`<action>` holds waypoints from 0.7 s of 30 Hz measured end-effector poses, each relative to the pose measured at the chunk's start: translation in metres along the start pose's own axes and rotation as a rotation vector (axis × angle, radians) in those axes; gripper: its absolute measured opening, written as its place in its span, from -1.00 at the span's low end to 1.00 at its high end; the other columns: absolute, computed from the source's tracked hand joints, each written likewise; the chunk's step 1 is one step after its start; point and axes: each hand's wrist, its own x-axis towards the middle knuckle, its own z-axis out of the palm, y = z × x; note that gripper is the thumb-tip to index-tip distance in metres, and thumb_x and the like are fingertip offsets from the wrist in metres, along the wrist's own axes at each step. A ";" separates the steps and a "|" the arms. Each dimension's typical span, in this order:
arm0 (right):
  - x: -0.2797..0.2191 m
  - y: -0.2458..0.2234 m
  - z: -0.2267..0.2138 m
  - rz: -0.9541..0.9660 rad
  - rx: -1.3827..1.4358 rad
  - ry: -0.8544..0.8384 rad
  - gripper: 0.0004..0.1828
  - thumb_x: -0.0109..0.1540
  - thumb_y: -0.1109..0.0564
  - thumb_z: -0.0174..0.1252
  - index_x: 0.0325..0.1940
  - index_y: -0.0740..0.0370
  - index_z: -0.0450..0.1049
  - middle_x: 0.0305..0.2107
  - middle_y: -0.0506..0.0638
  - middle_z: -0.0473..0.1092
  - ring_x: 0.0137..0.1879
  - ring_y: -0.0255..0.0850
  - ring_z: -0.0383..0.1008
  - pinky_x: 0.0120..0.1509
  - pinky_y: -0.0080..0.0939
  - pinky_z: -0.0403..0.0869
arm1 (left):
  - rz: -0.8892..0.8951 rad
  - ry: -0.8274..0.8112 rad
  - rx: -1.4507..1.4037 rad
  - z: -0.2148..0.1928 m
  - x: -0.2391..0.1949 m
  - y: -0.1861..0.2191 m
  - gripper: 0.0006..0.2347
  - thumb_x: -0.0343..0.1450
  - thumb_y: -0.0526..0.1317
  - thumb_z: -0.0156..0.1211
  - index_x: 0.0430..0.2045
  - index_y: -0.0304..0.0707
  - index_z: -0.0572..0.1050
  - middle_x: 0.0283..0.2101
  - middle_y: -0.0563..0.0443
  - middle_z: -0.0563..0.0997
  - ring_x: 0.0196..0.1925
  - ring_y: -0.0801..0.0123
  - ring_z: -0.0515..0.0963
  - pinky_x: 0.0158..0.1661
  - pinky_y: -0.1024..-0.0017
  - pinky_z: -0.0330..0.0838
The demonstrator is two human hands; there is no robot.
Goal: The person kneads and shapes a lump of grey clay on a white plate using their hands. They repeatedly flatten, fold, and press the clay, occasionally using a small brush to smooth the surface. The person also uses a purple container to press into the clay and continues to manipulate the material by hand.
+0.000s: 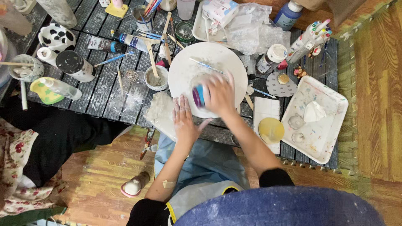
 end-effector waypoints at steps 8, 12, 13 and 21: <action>0.107 0.051 0.050 0.222 0.349 -0.248 -0.64 0.32 -0.08 -0.03 0.04 0.09 0.55 -0.12 0.17 0.56 0.01 0.14 0.54 0.12 0.12 0.46 | 0.002 -0.017 0.036 0.001 0.000 -0.004 0.03 0.23 0.34 0.33 0.39 -0.59 0.09 0.50 -0.34 0.13 0.55 -0.20 0.08 0.36 -0.14 0.06; 0.069 0.047 0.020 0.304 0.236 -0.490 -0.62 0.34 -0.20 -0.01 -0.01 -0.01 0.60 -0.16 0.16 0.56 -0.03 0.12 0.56 0.11 0.14 0.44 | 0.009 -0.003 0.067 -0.003 0.002 -0.002 0.01 0.25 0.33 0.33 0.39 -0.57 0.10 0.49 -0.34 0.14 0.54 -0.20 0.08 0.37 -0.14 0.04; 0.048 0.042 0.008 0.212 0.248 -0.385 -0.61 0.31 -0.22 0.04 -0.05 0.03 0.62 -0.15 0.14 0.57 -0.04 0.11 0.56 0.11 0.13 0.44 | 0.009 -0.009 0.061 -0.004 0.002 -0.001 0.00 0.25 0.32 0.33 0.39 -0.57 0.10 0.49 -0.35 0.14 0.54 -0.21 0.08 0.37 -0.13 0.04; -0.012 0.034 -0.047 0.135 0.113 -0.083 -0.70 0.27 -0.06 0.14 -0.10 0.15 0.61 -0.19 0.10 0.57 -0.01 0.04 0.55 0.25 0.06 0.36 | 0.028 0.022 0.028 -0.005 0.004 -0.001 -0.01 0.26 0.31 0.35 0.38 -0.57 0.12 0.49 -0.35 0.15 0.55 -0.22 0.09 0.37 -0.11 0.08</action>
